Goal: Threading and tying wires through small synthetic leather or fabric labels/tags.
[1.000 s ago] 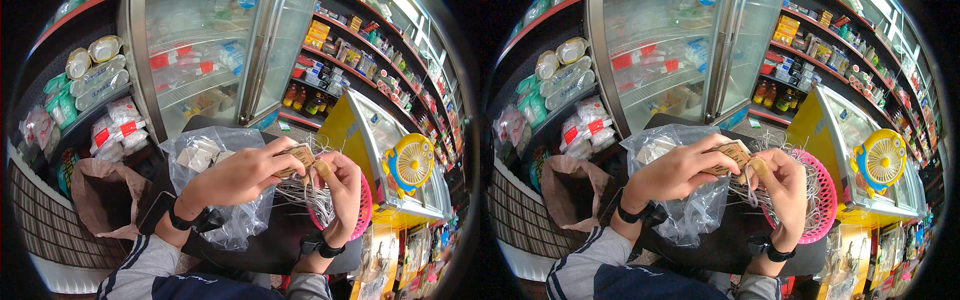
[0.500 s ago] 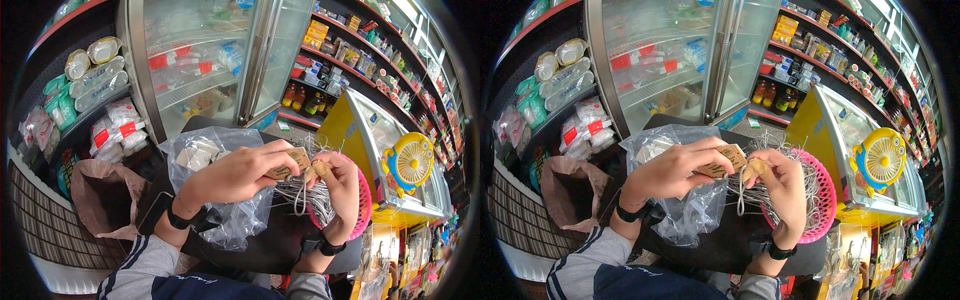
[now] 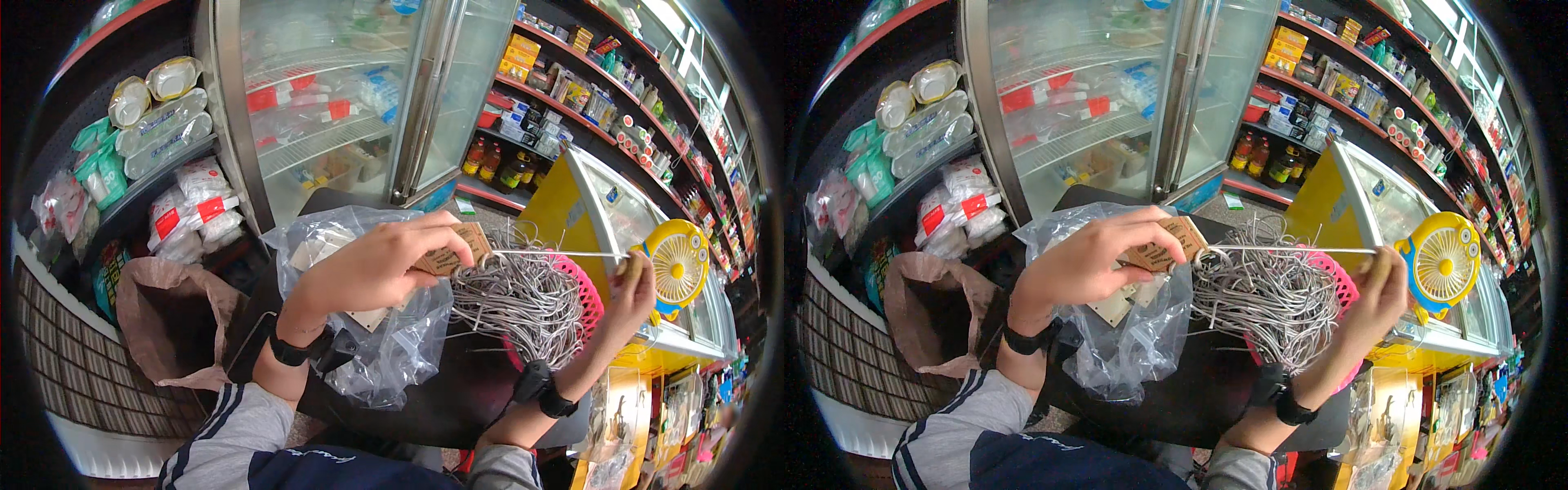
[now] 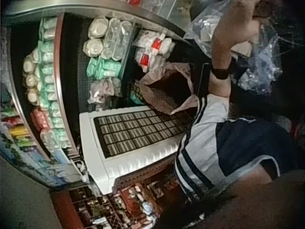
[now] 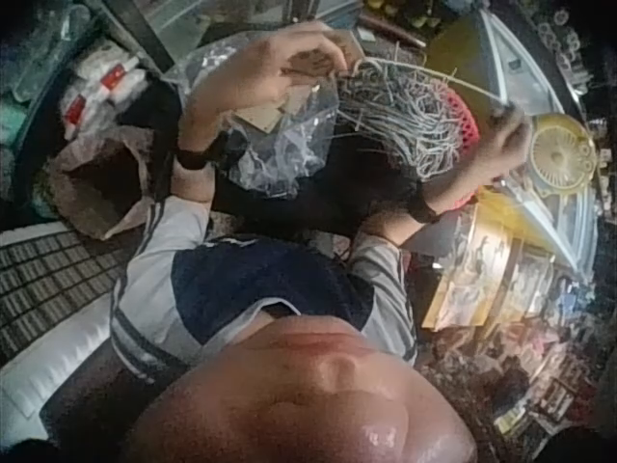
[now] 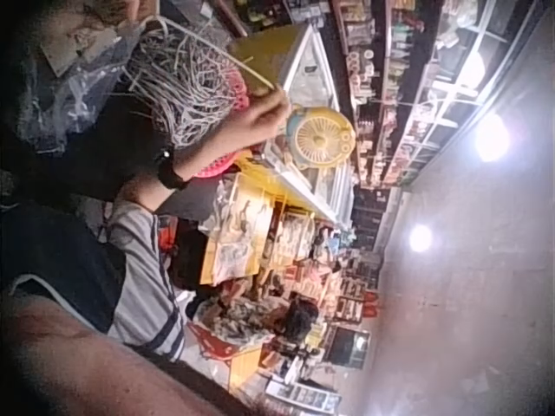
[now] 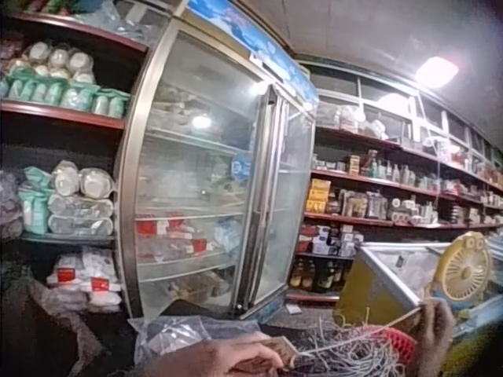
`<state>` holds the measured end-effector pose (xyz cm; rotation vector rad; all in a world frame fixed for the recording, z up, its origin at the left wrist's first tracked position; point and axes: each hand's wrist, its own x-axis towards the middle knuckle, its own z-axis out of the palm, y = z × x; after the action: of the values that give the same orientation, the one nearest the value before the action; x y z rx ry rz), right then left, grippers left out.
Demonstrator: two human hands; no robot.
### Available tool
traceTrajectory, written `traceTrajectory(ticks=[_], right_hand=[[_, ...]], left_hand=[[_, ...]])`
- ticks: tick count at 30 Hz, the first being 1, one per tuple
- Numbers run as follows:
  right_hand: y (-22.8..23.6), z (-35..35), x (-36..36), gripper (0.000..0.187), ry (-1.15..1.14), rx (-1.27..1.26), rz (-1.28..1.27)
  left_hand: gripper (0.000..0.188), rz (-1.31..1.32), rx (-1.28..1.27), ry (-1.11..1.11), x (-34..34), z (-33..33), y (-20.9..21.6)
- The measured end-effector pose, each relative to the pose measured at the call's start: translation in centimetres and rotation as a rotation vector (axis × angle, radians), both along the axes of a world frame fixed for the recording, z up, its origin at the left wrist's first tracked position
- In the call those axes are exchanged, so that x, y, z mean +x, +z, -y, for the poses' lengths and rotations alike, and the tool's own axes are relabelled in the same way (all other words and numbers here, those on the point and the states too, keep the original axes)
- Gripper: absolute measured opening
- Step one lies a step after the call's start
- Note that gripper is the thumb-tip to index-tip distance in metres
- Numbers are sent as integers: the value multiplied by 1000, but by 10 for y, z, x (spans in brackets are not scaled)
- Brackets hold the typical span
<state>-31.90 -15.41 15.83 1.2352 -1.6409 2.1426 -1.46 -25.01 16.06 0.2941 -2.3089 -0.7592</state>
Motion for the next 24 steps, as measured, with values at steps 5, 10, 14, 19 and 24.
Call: traceTrajectory(ticks=[5,10,14,19,24], right_hand=[[1,-18,-19,21,-282,89,-183],[15,-20,26,19,-356,117,-263],[21,-7,70,14,-172,121,-304],[18,12,101,17,321,229,-576],[17,10,118,23,424,293,-599]], left_hand=[[41,7,26,-64,-9,9,-12],[40,-25,28,-1,-6,1,-3],[39,-53,19,15,-6,2,-3],[39,-74,33,21,-7,3,0],[40,-99,53,20,-2,-1,3]])
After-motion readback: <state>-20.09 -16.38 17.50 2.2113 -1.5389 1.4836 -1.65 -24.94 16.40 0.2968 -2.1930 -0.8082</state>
